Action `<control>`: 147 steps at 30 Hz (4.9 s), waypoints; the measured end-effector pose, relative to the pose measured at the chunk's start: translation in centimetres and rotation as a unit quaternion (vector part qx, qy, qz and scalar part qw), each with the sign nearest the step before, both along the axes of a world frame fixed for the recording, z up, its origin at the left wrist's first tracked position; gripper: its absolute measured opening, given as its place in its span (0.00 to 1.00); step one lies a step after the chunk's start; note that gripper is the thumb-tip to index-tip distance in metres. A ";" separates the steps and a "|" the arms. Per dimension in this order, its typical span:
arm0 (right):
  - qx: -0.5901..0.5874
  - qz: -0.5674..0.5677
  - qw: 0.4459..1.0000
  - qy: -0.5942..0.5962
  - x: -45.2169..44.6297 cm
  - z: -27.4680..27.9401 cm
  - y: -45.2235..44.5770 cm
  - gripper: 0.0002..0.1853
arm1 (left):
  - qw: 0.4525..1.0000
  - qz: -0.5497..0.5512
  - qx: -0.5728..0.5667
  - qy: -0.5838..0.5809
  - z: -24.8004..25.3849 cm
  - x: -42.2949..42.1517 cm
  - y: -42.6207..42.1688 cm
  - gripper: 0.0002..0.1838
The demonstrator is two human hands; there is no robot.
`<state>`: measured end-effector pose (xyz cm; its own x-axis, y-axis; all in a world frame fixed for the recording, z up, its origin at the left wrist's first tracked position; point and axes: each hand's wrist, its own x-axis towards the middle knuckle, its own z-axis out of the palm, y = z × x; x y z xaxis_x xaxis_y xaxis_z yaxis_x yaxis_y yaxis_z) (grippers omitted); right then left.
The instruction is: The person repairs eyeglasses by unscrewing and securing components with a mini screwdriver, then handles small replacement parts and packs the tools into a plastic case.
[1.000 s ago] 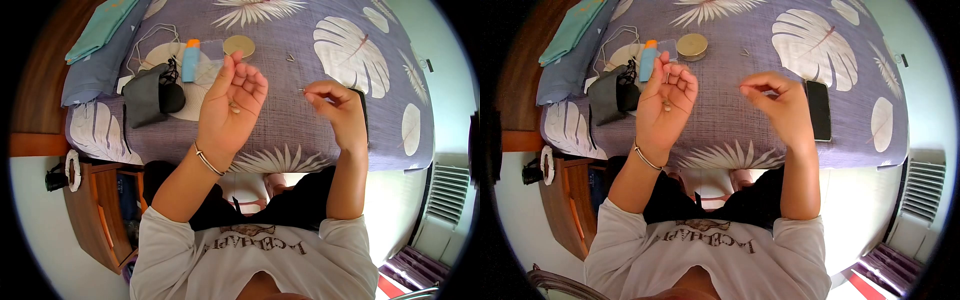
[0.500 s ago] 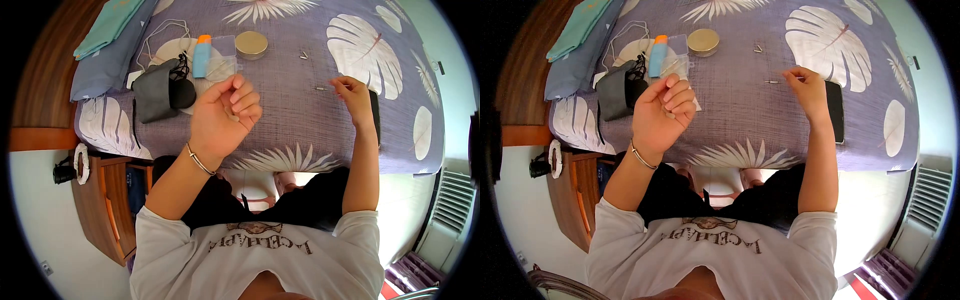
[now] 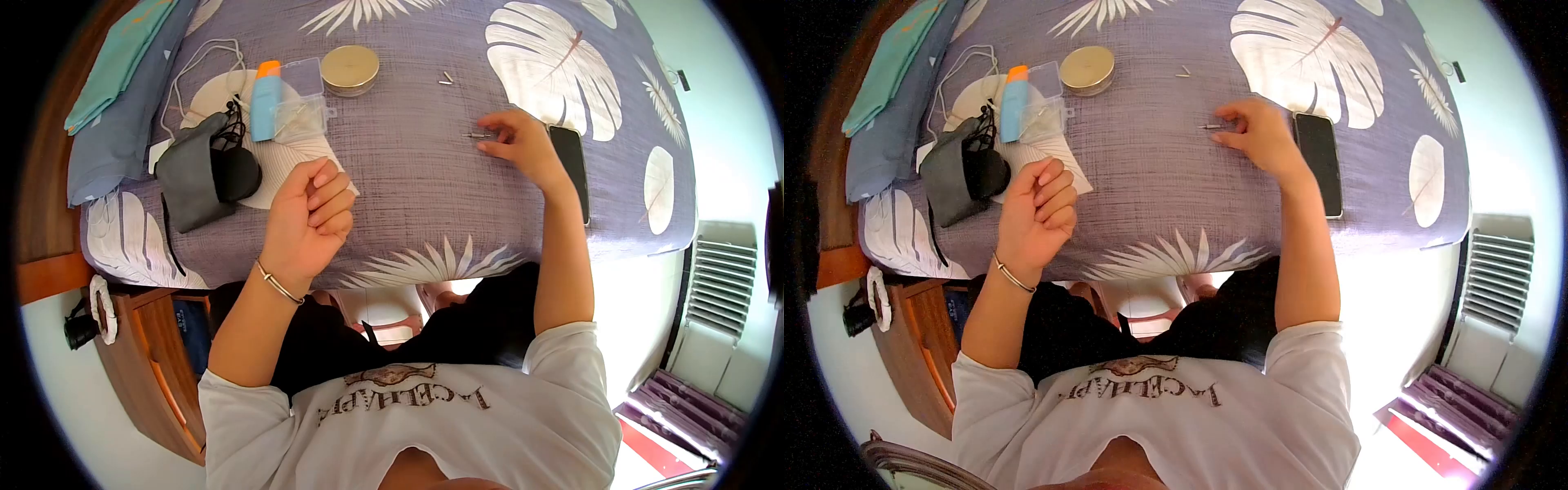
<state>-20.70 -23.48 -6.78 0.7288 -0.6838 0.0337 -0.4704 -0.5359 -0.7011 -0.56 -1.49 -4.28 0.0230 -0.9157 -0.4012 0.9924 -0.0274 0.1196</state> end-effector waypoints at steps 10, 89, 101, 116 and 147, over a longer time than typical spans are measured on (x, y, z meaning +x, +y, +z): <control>0.243 -0.108 0.930 -0.253 -0.3 2.2 0.2 0.08 | 0.998 0.015 0.014 -0.051 -0.3 0.0 0.0 0.15; 0.394 -0.083 0.873 -0.276 7.7 3.0 15.0 0.13 | 0.933 0.052 0.042 -0.355 -0.8 -3.7 -0.7 0.15; 0.253 0.078 0.948 -0.178 5.0 4.8 11.8 0.20 | 0.935 0.087 -0.035 -0.341 0.5 -2.6 0.1 0.17; 0.125 0.055 0.943 -0.302 5.8 6.0 12.9 0.07 | 0.933 0.060 -0.059 -0.350 0.9 -2.8 0.6 0.17; 0.248 -0.003 0.936 -0.250 6.6 6.3 13.6 0.07 | 0.929 0.068 -0.056 -0.360 0.7 -2.9 0.5 0.16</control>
